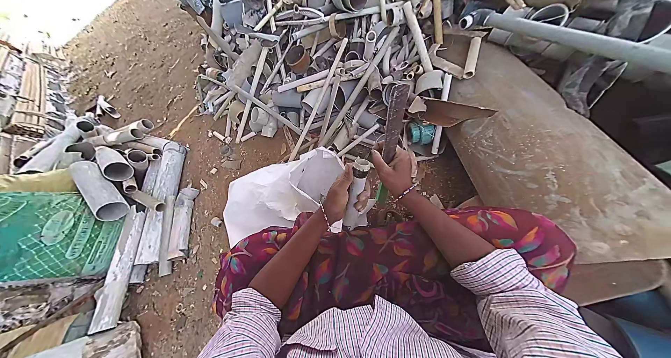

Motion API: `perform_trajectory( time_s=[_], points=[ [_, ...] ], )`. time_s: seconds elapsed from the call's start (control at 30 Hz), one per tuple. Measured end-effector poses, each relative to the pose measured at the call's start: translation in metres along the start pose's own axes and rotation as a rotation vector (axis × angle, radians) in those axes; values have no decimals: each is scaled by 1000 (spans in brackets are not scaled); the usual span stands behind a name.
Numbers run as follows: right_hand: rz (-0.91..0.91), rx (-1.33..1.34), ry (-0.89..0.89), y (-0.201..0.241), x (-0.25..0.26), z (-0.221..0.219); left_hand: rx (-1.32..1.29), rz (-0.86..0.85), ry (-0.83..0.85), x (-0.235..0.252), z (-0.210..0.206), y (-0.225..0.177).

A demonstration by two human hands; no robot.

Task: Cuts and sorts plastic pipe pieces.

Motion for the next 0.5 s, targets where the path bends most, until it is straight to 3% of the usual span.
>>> perform_trajectory(
  time_s=[0.1, 0.3, 0.4, 0.5],
  points=[
    [21, -1, -3, 1, 2, 1, -53, 100, 89, 2, -4, 8],
    [-63, -12, 115, -3, -2, -4, -82, 146, 175, 3, -11, 9],
    [-246, 84, 172, -11, 1, -6, -63, 45, 103, 1, -4, -5],
    [-520, 259, 81, -26, 6, 2, 6, -96, -28, -3, 7, -22]
  ],
)
Point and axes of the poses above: each hand's wrist, its own x-axis towards the middle knuckle, its own z-axis out of the back of the hand, y = z × x, the point moved 4 cm from there along x, towards the middle knuckle, and after that the axes turned 10 degrees about -x, right-handed, at the moved point
